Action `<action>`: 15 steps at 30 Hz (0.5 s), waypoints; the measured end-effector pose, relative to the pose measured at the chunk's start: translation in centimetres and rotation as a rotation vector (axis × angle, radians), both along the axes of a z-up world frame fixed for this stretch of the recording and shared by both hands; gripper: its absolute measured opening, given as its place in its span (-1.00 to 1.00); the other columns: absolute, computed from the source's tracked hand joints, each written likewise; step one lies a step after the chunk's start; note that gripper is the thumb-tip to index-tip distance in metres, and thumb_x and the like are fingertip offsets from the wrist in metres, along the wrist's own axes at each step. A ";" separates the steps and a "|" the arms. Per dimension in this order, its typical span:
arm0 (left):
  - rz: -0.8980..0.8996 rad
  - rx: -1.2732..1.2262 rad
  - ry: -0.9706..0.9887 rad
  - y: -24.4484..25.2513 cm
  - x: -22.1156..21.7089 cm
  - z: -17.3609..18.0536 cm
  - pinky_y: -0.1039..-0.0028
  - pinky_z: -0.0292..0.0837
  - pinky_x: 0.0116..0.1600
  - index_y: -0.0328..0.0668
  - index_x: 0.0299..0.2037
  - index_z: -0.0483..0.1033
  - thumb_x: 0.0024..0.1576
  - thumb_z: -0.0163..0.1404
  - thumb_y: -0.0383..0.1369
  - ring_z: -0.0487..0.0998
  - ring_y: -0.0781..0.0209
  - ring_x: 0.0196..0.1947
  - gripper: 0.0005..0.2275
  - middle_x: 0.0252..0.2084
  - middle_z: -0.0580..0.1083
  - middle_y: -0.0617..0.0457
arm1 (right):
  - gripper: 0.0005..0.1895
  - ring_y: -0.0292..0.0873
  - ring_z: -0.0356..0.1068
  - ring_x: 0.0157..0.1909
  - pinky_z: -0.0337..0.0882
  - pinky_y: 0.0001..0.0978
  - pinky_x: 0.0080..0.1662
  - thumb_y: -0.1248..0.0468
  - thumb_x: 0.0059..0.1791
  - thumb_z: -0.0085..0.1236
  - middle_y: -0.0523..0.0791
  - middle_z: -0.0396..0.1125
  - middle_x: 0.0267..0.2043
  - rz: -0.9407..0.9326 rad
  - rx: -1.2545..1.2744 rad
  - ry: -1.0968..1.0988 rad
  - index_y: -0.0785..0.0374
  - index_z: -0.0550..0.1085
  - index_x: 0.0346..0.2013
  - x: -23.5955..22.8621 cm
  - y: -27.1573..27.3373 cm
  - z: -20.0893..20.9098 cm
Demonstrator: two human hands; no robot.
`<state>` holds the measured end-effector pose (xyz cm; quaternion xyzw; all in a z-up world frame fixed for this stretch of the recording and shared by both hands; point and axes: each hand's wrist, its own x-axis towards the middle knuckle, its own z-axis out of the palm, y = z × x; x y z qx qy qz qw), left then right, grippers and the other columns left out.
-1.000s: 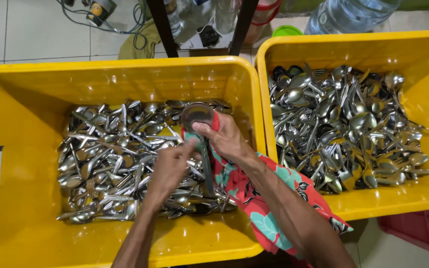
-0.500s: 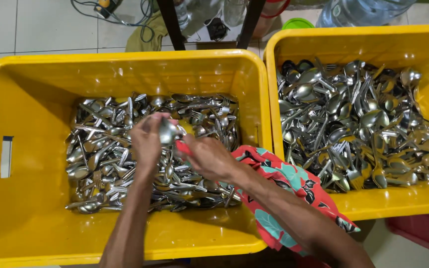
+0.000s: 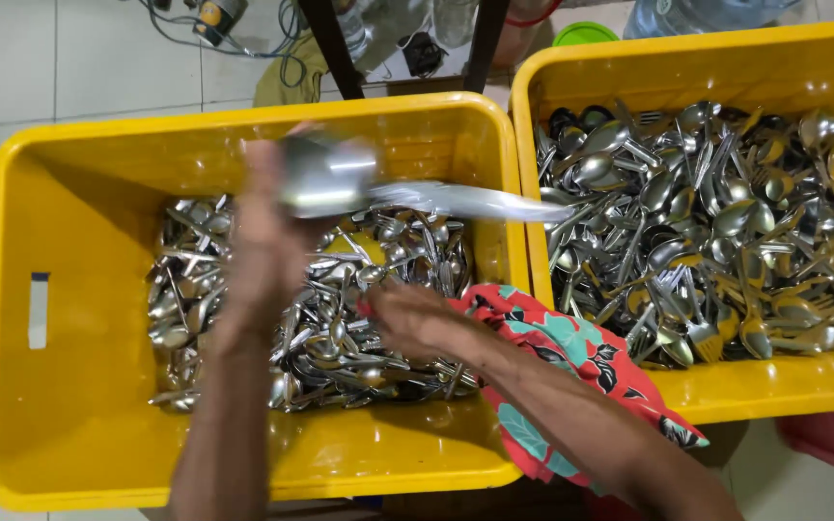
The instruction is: Polishing metal spoons with a cloth and organizing them in large yellow storage bins.
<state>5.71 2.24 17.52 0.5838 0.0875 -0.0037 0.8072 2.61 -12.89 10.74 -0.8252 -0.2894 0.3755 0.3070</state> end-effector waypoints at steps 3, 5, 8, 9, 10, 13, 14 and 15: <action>-0.291 0.370 -0.238 -4.3 -0.9 2.1 -0.44 -0.17 0.37 -0.42 0.46 -0.17 0.25 -0.35 0.18 0.05 -0.65 0.39 -0.20 0.40 0.12 -0.58 | -0.81 0.20 0.38 -0.14 0.36 -0.02 -0.05 0.39 -0.04 -0.08 0.12 0.38 -0.26 -0.280 0.526 -0.249 0.29 0.48 -0.20 0.5 -1.6 -9.3; -0.258 0.447 -0.127 -3.8 -1.2 -2.4 -0.38 -0.10 0.37 -0.44 0.44 -0.05 0.28 -0.40 0.13 0.12 -0.59 0.37 -0.26 0.36 0.19 -0.54 | -0.75 0.19 0.40 -0.13 0.37 0.02 -0.04 0.25 0.05 -0.06 0.14 0.35 -0.23 -0.506 0.516 -0.229 0.33 0.49 -0.12 1.2 -1.6 -5.5; -0.276 0.500 0.040 -3.7 -3.1 -7.1 -0.29 0.05 0.35 -0.36 0.40 0.14 0.32 -0.39 0.04 0.25 -0.49 0.32 -0.37 0.30 0.30 -0.45 | -0.64 0.20 0.43 -0.07 0.39 0.05 0.01 0.11 0.15 -0.05 0.18 0.36 -0.17 -0.774 0.534 -0.224 0.35 0.51 -0.01 2.3 -1.8 -3.3; -0.331 0.478 0.075 -3.9 -3.9 -8.2 -0.27 0.12 0.34 -0.26 0.39 0.21 0.33 -0.32 0.00 0.31 -0.44 0.29 -0.43 0.28 0.34 -0.39 | -0.64 0.22 0.44 -0.02 0.40 0.03 0.05 0.10 0.15 -0.06 0.19 0.39 -0.15 -0.817 0.568 -0.260 0.31 0.51 0.01 2.6 -1.9 -3.2; -0.331 0.467 0.078 -3.2 -4.4 -11.0 -0.27 0.12 0.34 -0.26 0.39 0.21 0.33 -0.32 0.00 0.31 -0.44 0.29 -0.43 0.28 0.34 -0.39 | -0.64 0.22 0.44 -0.02 0.40 0.03 0.05 0.10 0.15 -0.06 0.19 0.39 -0.15 -0.816 0.557 -0.260 0.31 0.51 0.01 2.9 -2.2 -3.1; -0.179 0.515 -0.025 -1.2 -4.9 -15.5 0.16 0.43 0.01 -0.22 0.02 0.57 0.32 -0.07 -0.30 0.54 0.10 -0.20 -0.77 -0.30 0.54 -0.11 | -0.70 -0.15 0.33 -0.32 0.37 -0.15 -0.16 0.05 0.12 0.04 -0.01 0.31 -0.47 -0.856 0.480 -0.186 0.20 0.51 -0.29 3.7 -3.2 -3.1; -0.159 0.441 0.009 -0.5 -4.8 -14.6 0.24 0.46 0.00 -0.21 0.00 0.58 0.32 -0.08 -0.28 0.52 0.14 -0.23 -0.77 -0.31 0.54 -0.06 | -0.75 -0.21 0.32 -0.34 0.37 -0.28 -0.18 0.06 0.02 0.20 -0.11 0.35 -0.48 -0.865 0.493 -0.050 0.19 0.53 -0.30 3.8 -3.6 -3.5; -0.139 0.366 0.042 0.2 -4.6 -13.8 0.32 0.49 0.00 -0.20 -0.01 0.59 0.33 -0.10 -0.26 0.51 0.19 -0.27 -0.75 -0.32 0.53 -0.01 | -0.74 -0.26 0.30 -0.36 0.37 -0.41 -0.21 0.07 -0.09 0.36 -0.20 0.39 -0.48 -0.871 0.504 0.085 0.18 0.56 -0.32 4.0 -4.0 -3.9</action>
